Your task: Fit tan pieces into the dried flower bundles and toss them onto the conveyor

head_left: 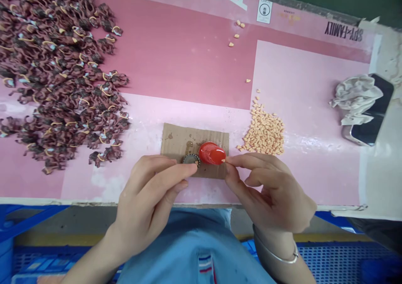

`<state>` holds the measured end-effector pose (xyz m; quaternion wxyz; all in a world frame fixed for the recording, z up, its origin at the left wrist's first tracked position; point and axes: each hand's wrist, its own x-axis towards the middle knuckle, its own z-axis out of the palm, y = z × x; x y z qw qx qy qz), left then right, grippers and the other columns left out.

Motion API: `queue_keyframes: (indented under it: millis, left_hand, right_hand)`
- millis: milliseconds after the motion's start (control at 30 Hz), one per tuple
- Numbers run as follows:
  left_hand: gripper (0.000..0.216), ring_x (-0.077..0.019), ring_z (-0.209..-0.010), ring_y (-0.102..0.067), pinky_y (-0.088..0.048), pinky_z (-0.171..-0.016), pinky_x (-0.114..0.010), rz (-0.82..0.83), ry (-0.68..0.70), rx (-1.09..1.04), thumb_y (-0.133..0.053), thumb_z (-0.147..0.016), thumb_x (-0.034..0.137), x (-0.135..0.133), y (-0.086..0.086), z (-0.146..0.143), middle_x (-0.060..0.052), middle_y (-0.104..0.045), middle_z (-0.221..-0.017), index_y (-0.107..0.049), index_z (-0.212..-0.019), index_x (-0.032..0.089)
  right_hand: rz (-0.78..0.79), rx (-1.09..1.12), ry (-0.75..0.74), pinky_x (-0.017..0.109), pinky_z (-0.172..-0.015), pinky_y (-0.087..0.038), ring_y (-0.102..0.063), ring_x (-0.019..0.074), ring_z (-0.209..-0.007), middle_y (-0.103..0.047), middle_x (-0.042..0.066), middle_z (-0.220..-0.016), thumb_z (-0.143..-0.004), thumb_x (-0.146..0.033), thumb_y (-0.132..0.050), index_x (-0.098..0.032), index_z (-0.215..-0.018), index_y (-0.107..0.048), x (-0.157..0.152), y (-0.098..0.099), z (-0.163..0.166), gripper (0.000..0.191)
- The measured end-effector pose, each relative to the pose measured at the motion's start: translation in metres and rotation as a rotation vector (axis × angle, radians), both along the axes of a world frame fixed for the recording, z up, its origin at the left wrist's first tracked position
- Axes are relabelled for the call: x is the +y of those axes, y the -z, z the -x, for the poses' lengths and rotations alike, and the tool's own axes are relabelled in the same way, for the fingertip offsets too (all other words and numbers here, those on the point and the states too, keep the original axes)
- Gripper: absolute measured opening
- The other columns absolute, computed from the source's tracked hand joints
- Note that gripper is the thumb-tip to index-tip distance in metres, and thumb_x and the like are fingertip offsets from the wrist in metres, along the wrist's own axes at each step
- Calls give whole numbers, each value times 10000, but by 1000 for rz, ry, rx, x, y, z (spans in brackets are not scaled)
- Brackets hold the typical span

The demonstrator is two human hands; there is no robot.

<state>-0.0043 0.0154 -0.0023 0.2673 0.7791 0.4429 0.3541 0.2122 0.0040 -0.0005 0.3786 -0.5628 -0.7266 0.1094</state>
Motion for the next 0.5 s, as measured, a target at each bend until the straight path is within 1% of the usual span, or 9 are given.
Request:
queue_keyframes:
  millis: [167,233,333,400,500]
  left_hand:
    - [309,-147,-997,-651,-555,-905,-222,26,-7,20,-544,-1017,32,-2,0,0,-33,-659,-1053,-671,-1237,208]
    - [352,-154,-999,-663,-565,-900,-232,84,-17,-54,-568,-1010,42,-5,4,0,-33,-679,-1075,-647,-1296,231]
    - [413,-160,-976,-690,-582,-886,-243,217,-54,-231,-617,-999,76,-11,9,0,-34,-700,-1081,-607,-1370,259]
    - [402,-152,-963,-705,-592,-886,-235,297,-80,-316,-639,-996,91,-15,10,0,-32,-701,-1085,-611,-1356,268]
    - [347,-132,-947,-710,-597,-882,-203,401,-75,-375,-656,-996,101,-16,8,-1,-26,-698,-1085,-634,-1294,276]
  right_hand:
    - [14,-16,14,237,-690,-655,-754,136,-750,-794,-8,-837,-894,-12,-702,-258,-688,-377,-2,0,1,457]
    - [18,-13,-3,232,-678,-652,-746,130,-738,-789,-10,-832,-901,-18,-694,-258,-680,-363,-3,1,0,464]
    - [2,-27,-24,237,-663,-656,-739,130,-714,-789,-7,-833,-906,-29,-697,-260,-672,-362,0,1,-2,469]
    - [-35,-89,-36,244,-654,-662,-744,139,-702,-793,2,-821,-900,-30,-715,-263,-667,-380,2,-2,-4,470]
    - [-111,-208,-90,255,-637,-667,-764,160,-693,-804,19,-799,-883,-5,-732,-263,-683,-439,5,-7,-6,439]
